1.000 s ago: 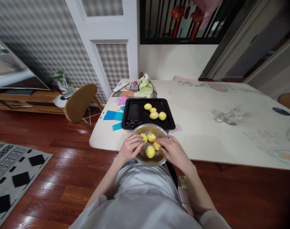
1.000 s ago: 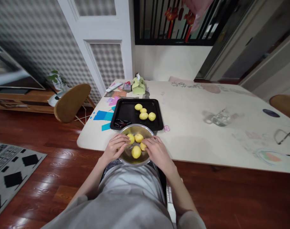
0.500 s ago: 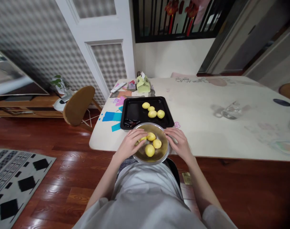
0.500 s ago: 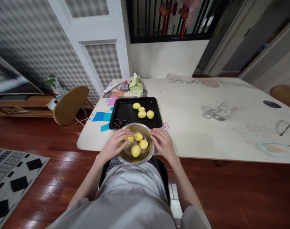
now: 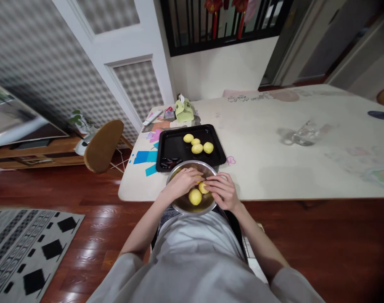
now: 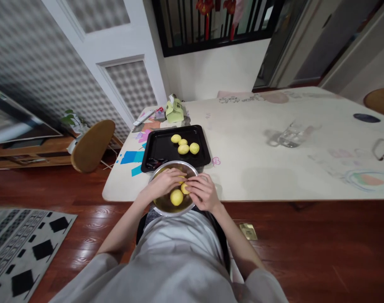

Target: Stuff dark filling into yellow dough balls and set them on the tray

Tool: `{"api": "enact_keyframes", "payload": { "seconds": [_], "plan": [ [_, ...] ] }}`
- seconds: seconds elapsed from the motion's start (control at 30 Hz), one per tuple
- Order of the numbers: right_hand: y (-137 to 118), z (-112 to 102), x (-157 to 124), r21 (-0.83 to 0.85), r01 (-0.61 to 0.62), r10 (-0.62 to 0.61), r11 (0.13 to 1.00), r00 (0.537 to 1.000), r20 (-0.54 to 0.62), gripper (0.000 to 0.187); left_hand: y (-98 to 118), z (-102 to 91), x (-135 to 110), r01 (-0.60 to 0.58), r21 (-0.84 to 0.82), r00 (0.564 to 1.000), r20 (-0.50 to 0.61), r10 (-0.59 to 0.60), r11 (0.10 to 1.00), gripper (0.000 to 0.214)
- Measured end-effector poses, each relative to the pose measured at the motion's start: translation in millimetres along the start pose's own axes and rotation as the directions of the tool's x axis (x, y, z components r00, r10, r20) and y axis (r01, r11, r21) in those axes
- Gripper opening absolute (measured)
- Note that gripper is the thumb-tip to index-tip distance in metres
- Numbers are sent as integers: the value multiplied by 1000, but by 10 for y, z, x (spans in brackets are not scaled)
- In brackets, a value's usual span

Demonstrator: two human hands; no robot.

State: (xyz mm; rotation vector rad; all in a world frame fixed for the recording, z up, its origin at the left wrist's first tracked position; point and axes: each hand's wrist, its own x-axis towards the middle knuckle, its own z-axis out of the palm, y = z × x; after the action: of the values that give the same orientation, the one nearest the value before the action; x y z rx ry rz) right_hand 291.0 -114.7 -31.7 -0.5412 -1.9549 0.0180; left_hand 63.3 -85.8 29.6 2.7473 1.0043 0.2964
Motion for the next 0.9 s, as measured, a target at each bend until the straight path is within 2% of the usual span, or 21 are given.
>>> {"api": "enact_keyframes", "payload": {
  "seconds": [0.13, 0.3, 0.47, 0.6, 0.73, 0.9],
  "plan": [
    [26, 34, -22, -23, 14, -14, 1000, 1000, 12, 29, -7, -41, -32, 14, -60, 998, -62, -17, 998, 23],
    [47, 38, -31, -41, -3, 5, 999, 999, 46, 32, -47, -11, -62, 79, -141, 980, -172, -103, 987, 32],
    [77, 35, -40, -21, -49, 51, 999, 993, 103, 38, -68, 25, -68, 161, -229, 942, -255, -219, 960, 20],
    [98, 35, -49, -19, -67, 68, 998, 990, 119, 40, -60, 24, -82, 248, -192, 926, -241, -291, 949, 21],
    [108, 32, -51, -19, -65, 67, 998, 990, 123, 42, -29, -18, -134, 253, -160, 932, -225, -285, 954, 22],
    [110, 26, -37, -11, -52, 53, 999, 991, 126, 44, 84, -196, -339, 251, -112, 937, -222, -271, 961, 34]
  ]
}}
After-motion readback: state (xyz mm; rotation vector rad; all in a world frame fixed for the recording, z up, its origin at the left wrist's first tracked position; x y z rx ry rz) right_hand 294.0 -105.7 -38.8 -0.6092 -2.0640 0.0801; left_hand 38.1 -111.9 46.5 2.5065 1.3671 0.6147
